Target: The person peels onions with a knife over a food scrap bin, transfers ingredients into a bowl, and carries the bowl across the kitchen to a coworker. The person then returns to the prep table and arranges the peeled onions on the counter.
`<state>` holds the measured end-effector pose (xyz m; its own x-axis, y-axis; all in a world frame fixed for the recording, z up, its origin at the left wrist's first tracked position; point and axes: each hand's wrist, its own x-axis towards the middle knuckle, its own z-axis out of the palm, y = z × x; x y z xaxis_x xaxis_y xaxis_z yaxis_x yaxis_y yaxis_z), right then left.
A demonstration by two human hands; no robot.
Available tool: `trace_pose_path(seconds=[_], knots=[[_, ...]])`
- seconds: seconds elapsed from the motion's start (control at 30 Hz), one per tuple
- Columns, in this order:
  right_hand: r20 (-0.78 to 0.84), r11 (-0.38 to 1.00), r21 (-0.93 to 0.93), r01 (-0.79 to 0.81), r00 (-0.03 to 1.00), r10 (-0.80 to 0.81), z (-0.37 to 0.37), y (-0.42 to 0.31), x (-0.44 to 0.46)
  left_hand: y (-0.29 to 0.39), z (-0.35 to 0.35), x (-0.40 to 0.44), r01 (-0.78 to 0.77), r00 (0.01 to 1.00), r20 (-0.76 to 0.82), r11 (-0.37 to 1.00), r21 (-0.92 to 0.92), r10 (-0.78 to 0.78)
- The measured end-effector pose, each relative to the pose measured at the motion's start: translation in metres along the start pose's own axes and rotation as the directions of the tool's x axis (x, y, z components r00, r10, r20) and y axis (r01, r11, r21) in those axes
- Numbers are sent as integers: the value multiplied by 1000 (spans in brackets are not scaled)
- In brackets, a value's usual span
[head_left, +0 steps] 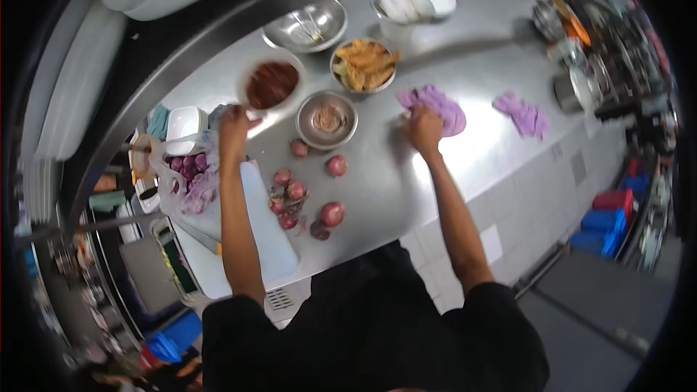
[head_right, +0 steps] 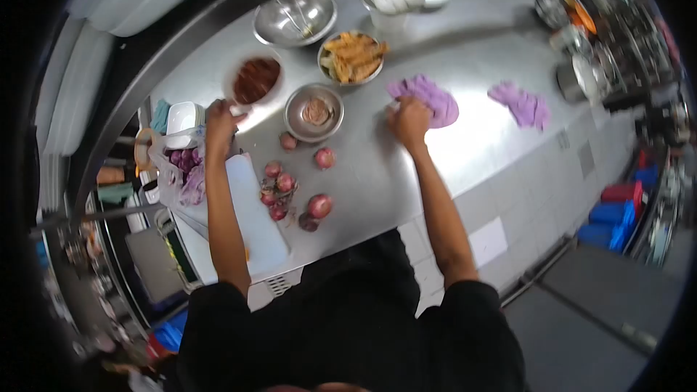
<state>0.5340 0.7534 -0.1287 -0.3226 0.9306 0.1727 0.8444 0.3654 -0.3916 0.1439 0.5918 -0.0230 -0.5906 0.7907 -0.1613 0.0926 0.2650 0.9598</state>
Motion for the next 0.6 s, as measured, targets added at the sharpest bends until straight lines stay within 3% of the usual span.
trace_pose_path(seconds=[0.03, 0.1, 0.13, 0.17, 0.23, 0.27, 0.33, 0.37, 0.43, 0.47, 0.53, 0.6], knots=[[23, 922, 370, 112, 991, -129, 3, -12, 6, 7, 16, -38, 51, 996, 78, 998, 23, -53], [384, 839, 529, -124, 917, -107, -5, -53, 3, 44, 72, -126, 232, 972, 66, 970, -77, -227], [520, 779, 582, -233, 843, -137, -2, -62, 18, 30, 90, -152, 265, 955, 163, 959, -102, -247], [515, 777, 591, -216, 843, -157, 12, -63, 34, 11, 108, -168, 290, 932, 260, 948, -127, -251], [609, 654, 698, -291, 722, -328, 54, -50, 39, -9, 147, -199, 373, 881, 335, 926, -59, -334], [609, 656, 700, -283, 715, -342, 51, -49, 49, -20, 165, -207, 312, 902, 316, 950, -3, -295], [422, 523, 827, -207, 843, -334, 40, -41, 52, -59, 194, -218, 183, 932, 295, 975, 124, -212], [422, 529, 825, -197, 839, -344, 24, -40, 56, -65, 207, -216, 181, 935, 287, 977, 112, -206], [631, 762, 589, -270, 743, -224, -3, -38, 58, -73, 230, -218, 175, 961, 166, 952, 250, -220], [628, 762, 591, -264, 743, -230, -7, -43, 56, -77, 240, -217, 163, 982, 82, 980, 115, -173], [750, 817, 488, -307, 626, -213, 7, -57, 59, -58, 238, -211, 141, 983, 96, 977, 157, -157], [721, 771, 552, -317, 647, -249, 24, -72, 46, -43, 231, -209, 139, 981, 107, 970, 199, -162]])
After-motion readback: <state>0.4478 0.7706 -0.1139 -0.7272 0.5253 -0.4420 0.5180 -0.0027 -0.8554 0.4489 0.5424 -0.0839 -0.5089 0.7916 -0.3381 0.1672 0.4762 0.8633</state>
